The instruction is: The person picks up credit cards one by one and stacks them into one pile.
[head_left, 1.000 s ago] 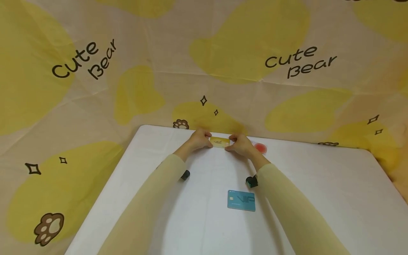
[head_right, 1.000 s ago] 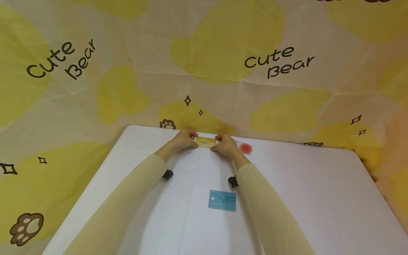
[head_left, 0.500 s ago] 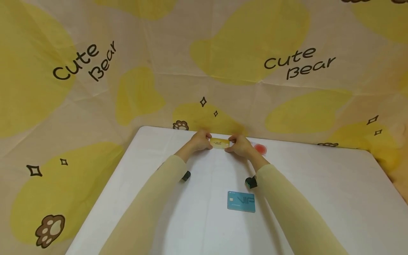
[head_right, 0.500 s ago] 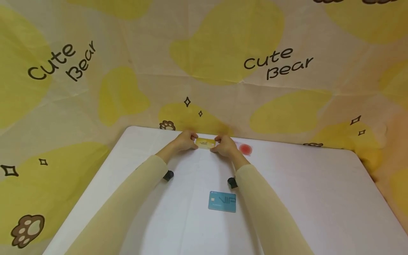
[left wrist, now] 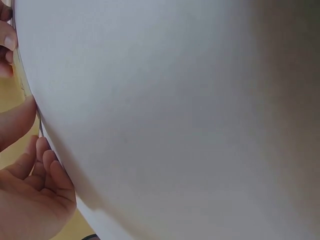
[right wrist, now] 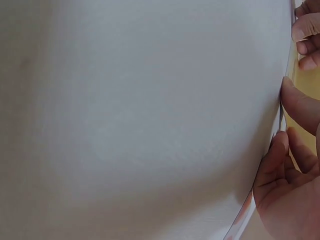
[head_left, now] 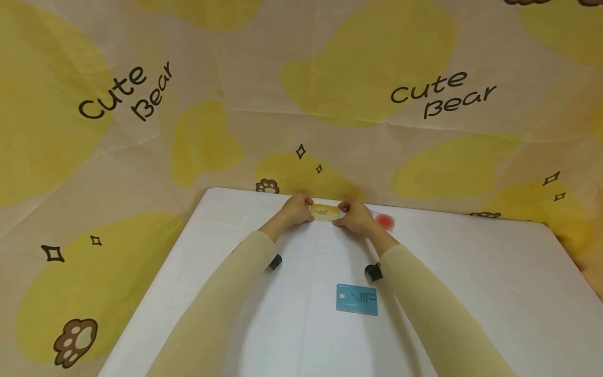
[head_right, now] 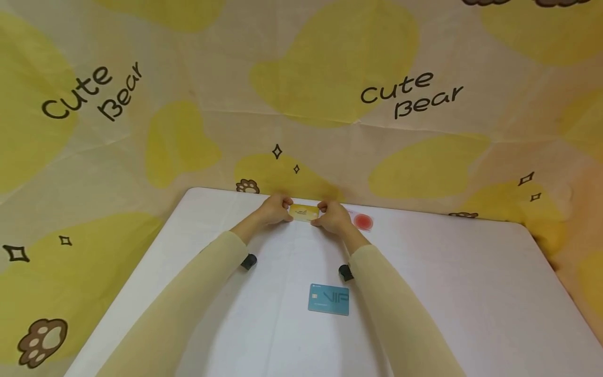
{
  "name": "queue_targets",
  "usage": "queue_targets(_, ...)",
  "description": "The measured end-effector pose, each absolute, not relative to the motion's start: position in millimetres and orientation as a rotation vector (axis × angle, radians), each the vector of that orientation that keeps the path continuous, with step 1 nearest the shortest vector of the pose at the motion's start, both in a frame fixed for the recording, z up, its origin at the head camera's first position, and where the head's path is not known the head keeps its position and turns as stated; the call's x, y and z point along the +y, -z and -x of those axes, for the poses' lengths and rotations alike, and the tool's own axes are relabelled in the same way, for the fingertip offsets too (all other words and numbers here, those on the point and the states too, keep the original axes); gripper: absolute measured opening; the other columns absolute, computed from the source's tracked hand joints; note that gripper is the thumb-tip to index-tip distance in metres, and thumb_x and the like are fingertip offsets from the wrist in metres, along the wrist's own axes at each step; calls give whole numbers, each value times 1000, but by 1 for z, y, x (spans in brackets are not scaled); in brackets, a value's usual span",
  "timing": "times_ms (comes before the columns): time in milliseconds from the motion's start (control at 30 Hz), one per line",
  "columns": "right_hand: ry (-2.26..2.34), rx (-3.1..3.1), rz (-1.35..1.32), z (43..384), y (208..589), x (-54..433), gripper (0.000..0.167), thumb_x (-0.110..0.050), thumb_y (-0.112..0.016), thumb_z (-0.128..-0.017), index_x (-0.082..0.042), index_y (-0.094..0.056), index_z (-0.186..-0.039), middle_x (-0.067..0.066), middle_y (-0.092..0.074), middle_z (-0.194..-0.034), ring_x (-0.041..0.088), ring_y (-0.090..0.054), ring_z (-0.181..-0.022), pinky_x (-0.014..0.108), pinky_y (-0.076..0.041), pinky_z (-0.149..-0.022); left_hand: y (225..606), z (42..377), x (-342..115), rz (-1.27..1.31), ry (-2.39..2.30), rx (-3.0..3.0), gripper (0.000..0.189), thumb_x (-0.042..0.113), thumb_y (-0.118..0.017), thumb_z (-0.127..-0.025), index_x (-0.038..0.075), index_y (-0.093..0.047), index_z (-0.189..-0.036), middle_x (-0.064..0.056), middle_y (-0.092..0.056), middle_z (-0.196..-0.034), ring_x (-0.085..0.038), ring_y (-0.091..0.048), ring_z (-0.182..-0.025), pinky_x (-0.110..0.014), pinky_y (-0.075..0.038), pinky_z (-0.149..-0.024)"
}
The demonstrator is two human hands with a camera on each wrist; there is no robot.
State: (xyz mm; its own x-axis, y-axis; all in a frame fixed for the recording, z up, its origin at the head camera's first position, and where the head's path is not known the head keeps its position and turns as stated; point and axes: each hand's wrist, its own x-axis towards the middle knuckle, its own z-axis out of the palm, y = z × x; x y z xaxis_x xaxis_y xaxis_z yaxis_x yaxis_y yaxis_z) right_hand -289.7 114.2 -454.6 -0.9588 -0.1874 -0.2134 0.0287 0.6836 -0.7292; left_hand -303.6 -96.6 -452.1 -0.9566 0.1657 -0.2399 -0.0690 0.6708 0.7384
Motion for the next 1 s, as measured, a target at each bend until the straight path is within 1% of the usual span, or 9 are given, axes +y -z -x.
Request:
queue_targets(233, 1194, 2664, 142, 287, 456, 113, 55, -10, -86, -85, 1, -58, -130, 16, -64, -119, 29, -58, -107, 41, -44, -102, 451, 300, -95, -138, -1183, 2630, 44, -3, -80, -85, -1, -61, -125, -6, -53, -96, -20, -50, -88, -32, -43, -80)
queue_targets(500, 1257, 2668, 134, 285, 455, 111, 53, -5, -86, -83, 2, -57, -128, 15, -66, -109, 28, -60, -98, 37, -47, -91, 452, 302, -97, -205, -1264, 2603, 56, -12, -77, -82, -6, -60, -135, -4, -52, -84, -17, -49, -77, -28, -42, -68)
queue_targets(600, 1287, 2672, 145, 286, 457, 113, 50, -4, -84, -84, 2, -58, -126, 16, -69, -107, 28, -63, -96, 36, -49, -88, 452, 302, -98, -214, -1296, 2604, 54, -14, -74, -82, -8, -61, -135, -5, -53, -85, -17, -49, -79, -26, -43, -67)
queue_targets(733, 1306, 2701, 154, 285, 459, 115, 41, -4, -81, -88, 2, -61, -123, 15, -71, -104, 26, -66, -94, 30, -50, -82, 452, 300, -97, -175, -1379, 2610, 50, -16, -70, -83, -9, -63, -132, -9, -60, -92, -17, -53, -81, -24, -46, -64)
queue_targets(800, 1328, 2713, 156, 284, 460, 116, 36, -3, -79, -90, 2, -62, -121, 15, -72, -103, 25, -66, -91, 27, -51, -77, 451, 300, -96, -151, -1423, 2609, 47, -17, -68, -83, -9, -64, -130, -12, -64, -94, -18, -55, -79, -24, -47, -62)
queue_targets(900, 1366, 2720, 150, 283, 459, 117, 30, -3, -76, -92, 2, -64, -119, 16, -73, -100, 23, -67, -86, 23, -51, -71, 450, 299, -95, -135, -1454, 2607, 42, -17, -67, -83, -8, -67, -124, -14, -66, -94, -17, -56, -77, -23, -46, -60)
queue_targets(1000, 1406, 2704, 145, 282, 458, 116, 29, -2, -75, -93, 3, -65, -119, 17, -73, -99, 21, -66, -82, 21, -51, -68, 448, 298, -97, -128, -1468, 2589, 41, -18, -67, -83, -8, -69, -123, -12, -66, -92, -17, -55, -76, -22, -45, -60)
